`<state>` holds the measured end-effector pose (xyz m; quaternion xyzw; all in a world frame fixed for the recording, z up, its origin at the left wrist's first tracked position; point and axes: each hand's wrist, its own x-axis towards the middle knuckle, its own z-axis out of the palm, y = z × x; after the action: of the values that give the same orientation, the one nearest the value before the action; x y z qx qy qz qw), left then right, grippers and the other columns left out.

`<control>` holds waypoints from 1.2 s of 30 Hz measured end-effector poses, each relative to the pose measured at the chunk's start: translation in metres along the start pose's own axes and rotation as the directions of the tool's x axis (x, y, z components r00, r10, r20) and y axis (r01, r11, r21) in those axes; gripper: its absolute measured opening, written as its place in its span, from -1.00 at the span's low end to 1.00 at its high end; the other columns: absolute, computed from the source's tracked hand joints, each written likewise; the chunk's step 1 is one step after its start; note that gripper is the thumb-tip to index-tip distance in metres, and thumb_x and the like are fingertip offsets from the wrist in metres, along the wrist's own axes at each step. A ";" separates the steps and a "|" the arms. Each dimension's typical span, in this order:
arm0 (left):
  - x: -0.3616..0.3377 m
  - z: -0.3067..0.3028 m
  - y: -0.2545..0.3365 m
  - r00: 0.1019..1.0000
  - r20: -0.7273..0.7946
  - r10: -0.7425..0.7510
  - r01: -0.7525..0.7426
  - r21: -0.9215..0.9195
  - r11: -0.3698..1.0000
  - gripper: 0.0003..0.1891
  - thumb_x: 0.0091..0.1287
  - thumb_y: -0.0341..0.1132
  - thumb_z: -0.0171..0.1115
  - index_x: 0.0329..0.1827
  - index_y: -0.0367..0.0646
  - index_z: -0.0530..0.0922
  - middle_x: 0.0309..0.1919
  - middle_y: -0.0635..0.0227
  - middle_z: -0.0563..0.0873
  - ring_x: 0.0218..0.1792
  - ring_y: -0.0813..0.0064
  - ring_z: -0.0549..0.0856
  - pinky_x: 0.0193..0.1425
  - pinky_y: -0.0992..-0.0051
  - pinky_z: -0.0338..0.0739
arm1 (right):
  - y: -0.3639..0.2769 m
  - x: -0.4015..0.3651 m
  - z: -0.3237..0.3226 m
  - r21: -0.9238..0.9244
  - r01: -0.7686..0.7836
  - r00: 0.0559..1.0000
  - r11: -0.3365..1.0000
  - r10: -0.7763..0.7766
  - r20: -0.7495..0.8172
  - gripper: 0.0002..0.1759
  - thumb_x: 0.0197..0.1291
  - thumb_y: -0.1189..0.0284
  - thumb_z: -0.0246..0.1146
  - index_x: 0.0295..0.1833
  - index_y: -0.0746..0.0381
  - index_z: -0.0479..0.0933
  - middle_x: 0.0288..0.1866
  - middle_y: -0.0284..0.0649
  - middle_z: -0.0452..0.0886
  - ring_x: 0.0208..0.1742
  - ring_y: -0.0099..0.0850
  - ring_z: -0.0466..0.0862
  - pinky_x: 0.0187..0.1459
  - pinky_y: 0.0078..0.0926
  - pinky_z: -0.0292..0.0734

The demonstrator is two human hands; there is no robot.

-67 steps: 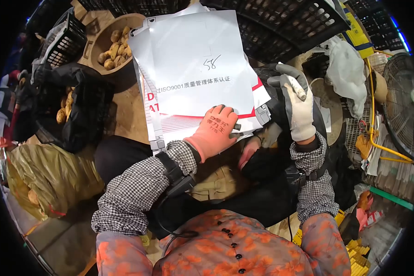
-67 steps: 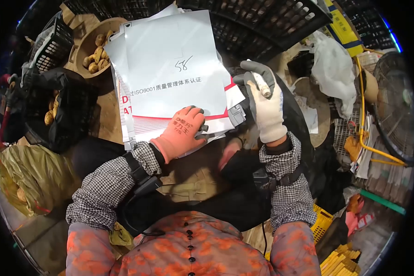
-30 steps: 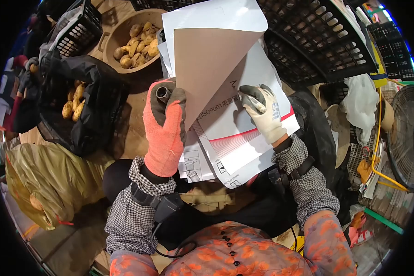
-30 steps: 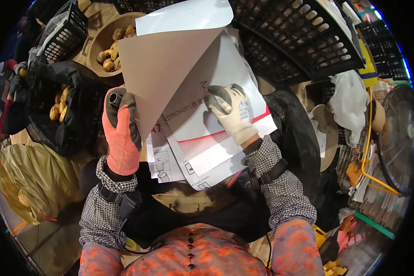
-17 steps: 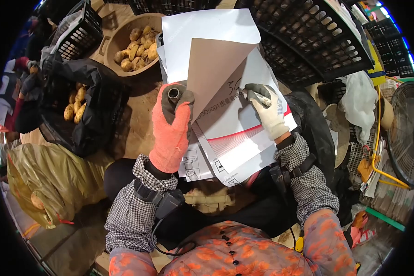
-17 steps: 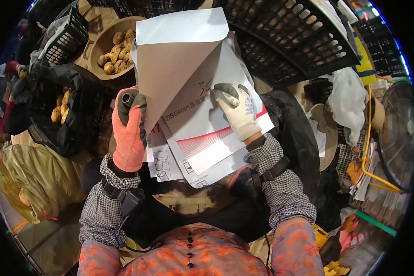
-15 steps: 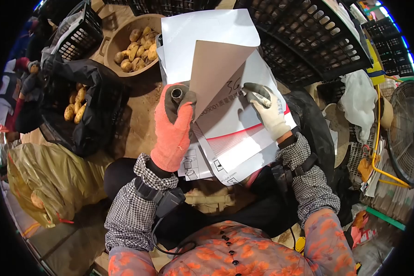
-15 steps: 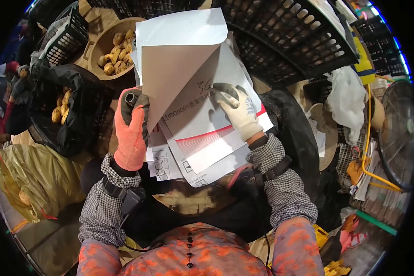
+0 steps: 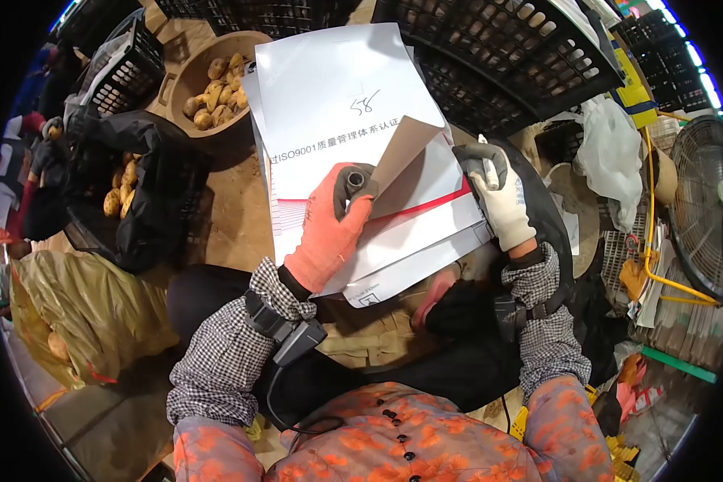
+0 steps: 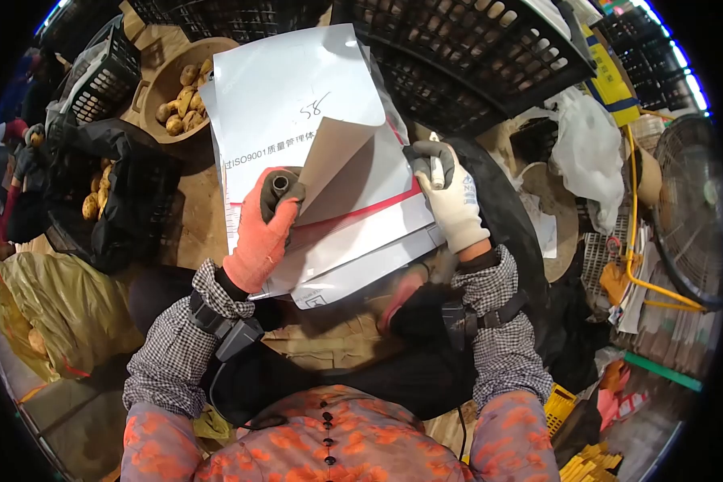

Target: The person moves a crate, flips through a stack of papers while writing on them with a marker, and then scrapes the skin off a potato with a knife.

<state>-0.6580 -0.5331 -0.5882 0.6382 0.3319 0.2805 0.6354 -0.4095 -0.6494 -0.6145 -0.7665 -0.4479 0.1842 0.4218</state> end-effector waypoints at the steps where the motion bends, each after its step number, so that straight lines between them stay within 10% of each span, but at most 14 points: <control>1: -0.003 0.003 -0.003 1.000 0.003 0.000 0.000 0.002 1.000 -0.78 0.23 -0.47 0.09 -0.05 -0.27 0.48 -0.38 0.32 0.57 -0.37 0.54 0.50 -0.23 0.51 0.47 | -0.006 -0.002 -0.001 0.237 -0.022 1.000 0.971 0.023 0.000 -0.64 0.12 0.58 0.25 0.08 0.26 0.49 -0.05 -0.21 0.64 -0.04 -0.41 0.63 -0.01 -0.51 0.50; 7: -0.018 0.015 -0.013 0.976 0.196 0.097 -0.110 0.057 0.992 -0.68 0.18 -0.52 0.04 0.03 -0.28 0.44 -0.19 0.32 0.56 -0.18 0.56 0.50 -0.03 0.56 0.43 | -0.042 -0.009 0.006 0.664 -0.289 0.955 0.690 0.158 0.252 -0.58 0.26 0.48 0.24 0.21 0.30 0.39 0.03 -0.31 0.54 0.01 -0.59 0.51 0.07 -0.62 0.43; 9: -0.019 0.015 -0.022 0.961 0.229 0.158 -0.180 0.082 0.980 -0.68 0.13 -0.53 0.09 -0.01 -0.28 0.44 -0.01 0.16 0.54 -0.01 0.37 0.54 0.14 0.45 0.41 | -0.048 -0.017 0.020 0.715 -0.132 0.987 0.687 0.027 0.156 -0.54 0.26 0.47 0.25 0.25 0.30 0.35 0.08 -0.27 0.52 0.04 -0.57 0.51 0.09 -0.60 0.44; 10: -0.021 0.016 -0.024 0.938 0.246 0.244 -0.290 0.171 0.942 -0.67 0.09 -0.50 0.18 -0.05 -0.26 0.43 0.06 0.10 0.50 0.05 0.19 0.50 0.17 0.35 0.39 | -0.041 -0.019 0.025 0.496 0.209 0.967 0.843 -0.255 0.027 -0.53 0.29 0.45 0.23 0.27 0.29 0.32 0.10 -0.25 0.49 0.06 -0.56 0.50 0.09 -0.58 0.45; 14: -0.022 0.018 -0.023 0.883 0.304 0.357 -0.454 0.359 0.816 -0.53 -0.04 -0.44 0.37 -0.05 -0.23 0.39 0.17 0.01 0.42 0.18 -0.04 0.40 0.25 0.19 0.34 | -0.049 -0.021 0.036 0.455 0.200 0.977 0.868 -0.212 -0.025 -0.54 0.31 0.41 0.21 0.27 0.28 0.31 0.08 -0.25 0.48 0.06 -0.57 0.50 0.06 -0.57 0.47; 17: -0.022 0.020 -0.021 0.885 0.266 0.382 -0.465 0.481 0.744 -0.45 -0.09 -0.47 0.42 0.00 -0.23 0.36 0.18 0.01 0.41 0.19 -0.04 0.40 0.25 0.20 0.35 | -0.061 -0.023 0.036 0.213 0.099 0.991 0.972 -0.116 0.067 -0.49 0.21 0.47 0.20 0.28 0.33 0.33 0.14 0.01 0.48 0.14 -0.19 0.52 0.15 -0.33 0.44; 19: -0.015 0.015 -0.023 0.916 0.183 0.358 -0.402 0.384 0.831 -0.55 -0.01 -0.55 0.34 -0.04 -0.25 0.36 0.08 0.01 0.49 0.06 0.05 0.53 0.13 0.35 0.45 | -0.070 -0.016 0.038 0.125 0.068 0.991 0.990 -0.081 0.102 -0.47 0.18 0.48 0.19 0.28 0.34 0.34 0.16 0.10 0.48 0.16 -0.07 0.53 0.18 -0.26 0.44; 21: -0.007 0.004 -0.006 0.982 -0.047 0.184 -0.173 0.180 0.968 -0.69 0.15 -0.55 0.22 -0.04 -0.24 0.42 -0.23 0.23 0.63 -0.19 0.50 0.60 -0.09 0.51 0.49 | -0.079 -0.001 0.043 0.791 -0.372 0.911 0.486 0.356 0.210 -0.57 0.35 0.34 0.07 0.26 0.29 0.31 0.09 0.08 0.51 0.04 -0.19 0.59 0.12 -0.31 0.49; 25: 0.012 -0.047 0.026 0.956 -0.292 0.023 -0.126 -0.339 0.932 -0.78 0.20 -0.55 0.15 -0.09 -0.23 0.46 -0.26 0.40 0.64 -0.26 0.66 0.59 -0.18 0.60 0.50 | -0.061 0.019 0.029 0.443 -0.120 0.993 0.888 0.097 0.073 -0.52 0.42 0.15 -0.03 0.24 0.26 0.39 -0.09 -0.18 0.62 -0.12 -0.51 0.59 -0.13 -0.60 0.46; 27: 0.012 -0.062 0.041 0.965 -0.260 -0.027 -0.109 -0.494 0.862 -0.75 0.20 -0.56 0.13 -0.05 -0.24 0.45 -0.23 0.37 0.64 -0.24 0.63 0.60 -0.16 0.59 0.52 | -0.045 0.020 0.050 0.554 -0.205 0.970 0.807 0.091 0.226 -0.50 0.39 0.11 0.02 0.21 0.28 0.45 -0.07 -0.29 0.63 -0.16 -0.61 0.57 -0.18 -0.67 0.40; 35: 0.015 -0.073 0.034 0.953 -0.301 0.041 -0.184 -0.463 0.867 -0.68 0.17 -0.57 0.10 0.02 -0.23 0.44 -0.19 0.39 0.63 -0.27 0.69 0.57 -0.14 0.63 0.48 | -0.027 0.030 0.097 0.227 -0.163 0.970 0.960 0.114 0.213 -0.62 0.12 0.27 0.30 0.00 0.26 0.56 -0.18 -0.14 0.65 -0.17 -0.34 0.61 -0.08 -0.44 0.48; 36: 0.015 -0.075 0.037 0.961 -0.275 -0.023 -0.124 -0.503 0.855 -0.68 0.16 -0.57 0.10 0.01 -0.22 0.45 -0.21 0.42 0.63 -0.30 0.72 0.55 -0.19 0.66 0.44 | -0.027 0.029 0.095 0.074 0.020 0.978 0.997 -0.035 0.205 -0.62 0.07 0.28 0.32 -0.03 0.27 0.56 -0.20 -0.11 0.64 -0.20 -0.30 0.61 -0.10 -0.41 0.49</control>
<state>-0.7048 -0.4738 -0.5494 0.4087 0.3115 0.4605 0.7238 -0.4714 -0.5721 -0.6445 -0.7215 -0.4928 0.2729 0.4026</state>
